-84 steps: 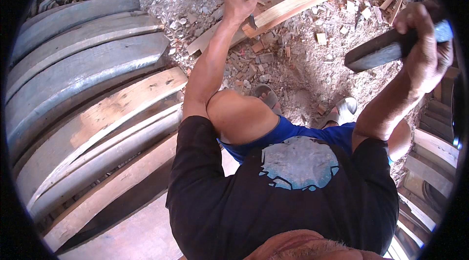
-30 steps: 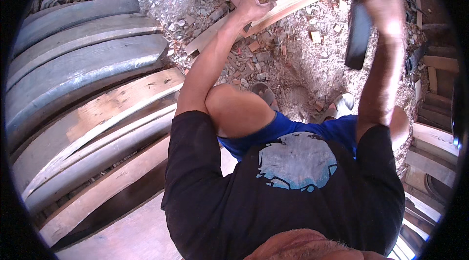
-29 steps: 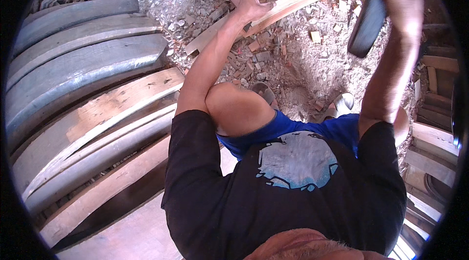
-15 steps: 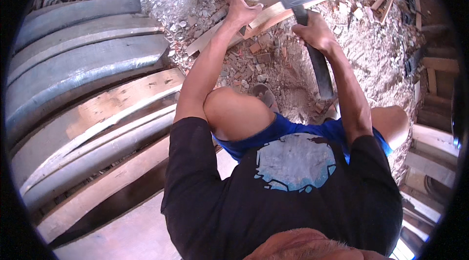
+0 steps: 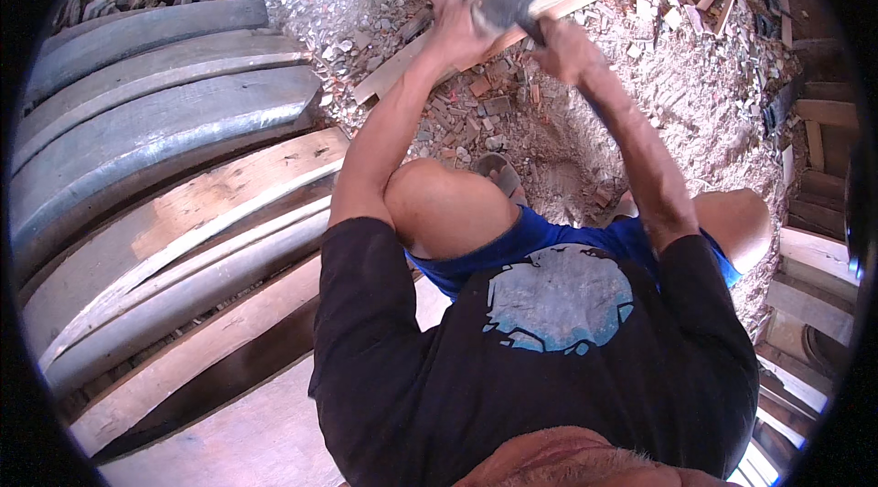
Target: The person uses a hand saw to cut a wooden plank, then hammers a chisel to shape a notch in the wood. They continue to refine the notch with the chisel and hammer, adjusting the wood as needed.
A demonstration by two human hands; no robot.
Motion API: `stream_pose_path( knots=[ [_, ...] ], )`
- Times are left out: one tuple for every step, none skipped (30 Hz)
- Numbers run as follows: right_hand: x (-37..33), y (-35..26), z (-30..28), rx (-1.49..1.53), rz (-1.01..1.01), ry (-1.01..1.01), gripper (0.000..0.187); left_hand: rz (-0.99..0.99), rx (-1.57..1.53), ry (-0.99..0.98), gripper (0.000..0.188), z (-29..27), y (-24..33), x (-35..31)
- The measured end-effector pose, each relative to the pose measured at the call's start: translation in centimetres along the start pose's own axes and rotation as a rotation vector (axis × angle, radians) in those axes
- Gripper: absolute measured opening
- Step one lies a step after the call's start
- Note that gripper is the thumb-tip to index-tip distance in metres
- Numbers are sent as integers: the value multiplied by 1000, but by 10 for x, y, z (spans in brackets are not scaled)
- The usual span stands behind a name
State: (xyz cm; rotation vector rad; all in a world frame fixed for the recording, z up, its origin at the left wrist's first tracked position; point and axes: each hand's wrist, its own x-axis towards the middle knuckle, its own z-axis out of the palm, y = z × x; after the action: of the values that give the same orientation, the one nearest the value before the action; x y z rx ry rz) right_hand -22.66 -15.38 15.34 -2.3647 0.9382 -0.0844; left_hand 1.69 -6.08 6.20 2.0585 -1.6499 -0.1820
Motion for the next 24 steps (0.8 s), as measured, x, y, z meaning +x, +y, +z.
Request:
stream_pose_path(
  knots=[
    [-11,9,29,23,-161,85,21,53,192,-11,60,-2,-8,-16],
    [-20,16,53,208,-47,-76,29,-99,-92,4,56,-10,-22,-34],
    [-29,25,71,367,126,-257,38,-268,-317,-14,52,-16,-36,-43],
    [-32,31,85,489,147,-240,32,-294,-499,87,48,-20,-49,-51],
    [-37,38,96,588,211,-259,26,-439,-601,175,44,-25,-61,-56],
    [-39,43,102,697,266,-313,21,-388,-594,192,43,-29,-69,-58],
    [-39,49,105,704,306,-274,21,-382,-566,223,43,-34,-77,-54],
    [-39,54,106,732,357,-282,21,-379,-547,236,42,-37,-81,-49],
    [-36,61,106,793,386,-288,22,-427,-469,187,42,-39,-82,-41],
    [-36,68,105,907,410,-238,25,-475,-403,127,41,-40,-81,-34],
    [-33,75,104,840,411,-166,26,-475,-344,96,41,-39,-78,-27],
    [-33,82,103,763,433,-128,27,-386,-338,77,37,-38,-75,-21],
    [-33,90,100,666,481,-97,28,-418,-353,20,36,-35,-71,-17],
    [-33,95,98,829,549,-29,29,-438,-369,-32,36,-31,-68,-14],
    [-33,102,93,858,528,2,28,-460,-383,-87,35,-27,-66,-14],
    [-33,104,89,887,539,12,27,-436,-470,-120,37,-23,-65,-14],
    [-34,108,82,899,552,53,27,-420,-425,-195,38,-19,-66,-16],
    [-33,108,76,998,556,121,24,-436,-370,-280,39,-16,-68,-19],
    [-32,108,67,1047,556,111,22,-456,-308,-365,41,-13,-70,-21],
    [-30,107,59,1034,543,166,23,-489,-260,-379,56,-12,-72,-25],
    [-28,105,50,1021,541,185,24,-460,-329,-383,56,-11,-75,-27],
    [-25,104,42,989,520,204,26,-438,-402,-399,56,-13,-76,-30],
    [-22,103,33,959,509,199,28,-420,-475,-416,56,-16,-76,-32],
    [-18,103,25,917,516,205,31,-454,-519,-431,53,-21,-74,-32]
  ],
)
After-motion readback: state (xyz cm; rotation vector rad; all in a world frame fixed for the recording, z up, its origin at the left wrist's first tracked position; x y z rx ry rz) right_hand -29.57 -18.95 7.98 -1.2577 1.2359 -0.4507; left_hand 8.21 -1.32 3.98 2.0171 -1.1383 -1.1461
